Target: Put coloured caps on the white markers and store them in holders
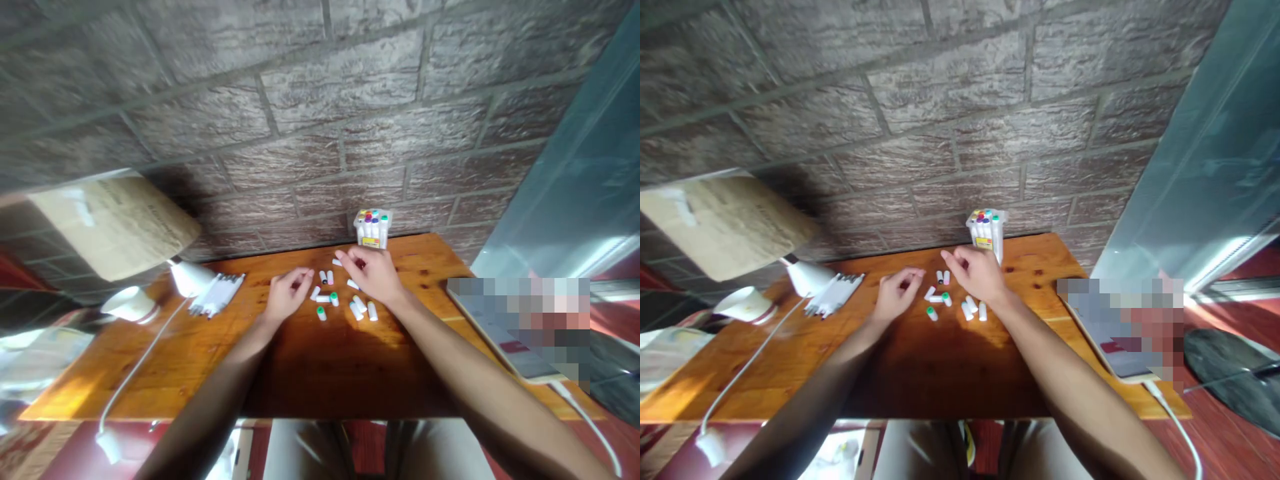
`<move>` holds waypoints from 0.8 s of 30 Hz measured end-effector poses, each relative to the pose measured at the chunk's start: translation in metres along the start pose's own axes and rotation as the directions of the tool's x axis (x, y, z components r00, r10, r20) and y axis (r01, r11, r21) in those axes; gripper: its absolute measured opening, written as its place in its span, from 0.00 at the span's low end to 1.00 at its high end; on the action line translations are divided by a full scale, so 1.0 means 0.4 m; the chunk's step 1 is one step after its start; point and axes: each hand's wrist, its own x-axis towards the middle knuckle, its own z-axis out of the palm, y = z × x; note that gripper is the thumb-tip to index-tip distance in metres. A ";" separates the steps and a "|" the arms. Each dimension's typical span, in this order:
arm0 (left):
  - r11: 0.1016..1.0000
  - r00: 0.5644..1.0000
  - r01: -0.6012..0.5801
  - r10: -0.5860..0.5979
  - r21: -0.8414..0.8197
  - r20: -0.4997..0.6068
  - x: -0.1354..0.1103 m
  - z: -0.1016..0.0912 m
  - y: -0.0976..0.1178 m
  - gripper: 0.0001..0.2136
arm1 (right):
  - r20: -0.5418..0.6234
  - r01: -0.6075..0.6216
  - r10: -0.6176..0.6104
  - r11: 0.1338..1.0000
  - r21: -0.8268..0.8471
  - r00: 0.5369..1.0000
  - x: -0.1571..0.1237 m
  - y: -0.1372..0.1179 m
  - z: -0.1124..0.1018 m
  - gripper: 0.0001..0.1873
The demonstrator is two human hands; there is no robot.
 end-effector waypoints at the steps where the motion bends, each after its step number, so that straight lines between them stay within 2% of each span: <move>1: 0.998 0.999 0.007 -0.010 0.056 0.051 0.003 -0.010 -0.007 0.16 | 0.047 0.036 -0.036 0.999 -0.010 0.998 -0.018 0.006 0.021 0.25; 2: 0.991 0.996 0.031 -0.042 0.131 0.083 0.008 -0.023 -0.017 0.17 | 0.091 0.061 -0.060 0.998 -0.009 0.994 -0.033 0.011 0.037 0.24; 4: 0.930 0.978 0.160 -0.194 0.330 0.073 0.019 -0.057 -0.046 0.18 | 0.143 0.077 -0.075 0.997 -0.003 0.987 -0.053 0.017 0.053 0.23; 5: 0.857 0.949 0.262 -0.312 0.445 0.042 0.023 -0.079 -0.066 0.18 | 0.149 0.071 -0.070 0.997 0.001 0.986 -0.058 0.018 0.056 0.23; 6: 0.743 0.895 0.379 -0.446 0.552 -0.015 0.025 -0.101 -0.087 0.18 | 0.141 0.056 -0.056 0.998 0.005 0.988 -0.061 0.020 0.056 0.24; 10: 0.537 0.755 0.568 -0.642 0.623 -0.134 0.019 -0.176 -0.174 0.21 | 0.086 -0.030 0.029 1.000 0.008 0.996 -0.058 0.025 0.050 0.23; 13: 0.492 0.694 0.603 -0.712 0.628 -0.108 0.013 -0.196 -0.212 0.18 | 0.093 -0.063 0.063 0.998 0.002 0.994 -0.057 0.029 0.047 0.24; 16: 0.494 0.675 0.598 -0.734 0.631 -0.065 0.015 -0.193 -0.219 0.15 | 0.087 -0.086 0.088 0.996 -0.019 0.992 -0.058 0.031 0.041 0.25; 19: 0.525 0.683 0.582 -0.730 0.621 -0.024 0.019 -0.180 -0.207 0.16 | 0.076 -0.109 0.110 0.994 -0.022 0.991 -0.057 0.034 0.036 0.25; 24: 0.650 0.753 0.523 -0.655 0.552 0.058 0.021 -0.138 -0.174 0.15 | 0.114 -0.076 0.075 0.997 0.004 0.991 -0.060 0.035 0.046 0.23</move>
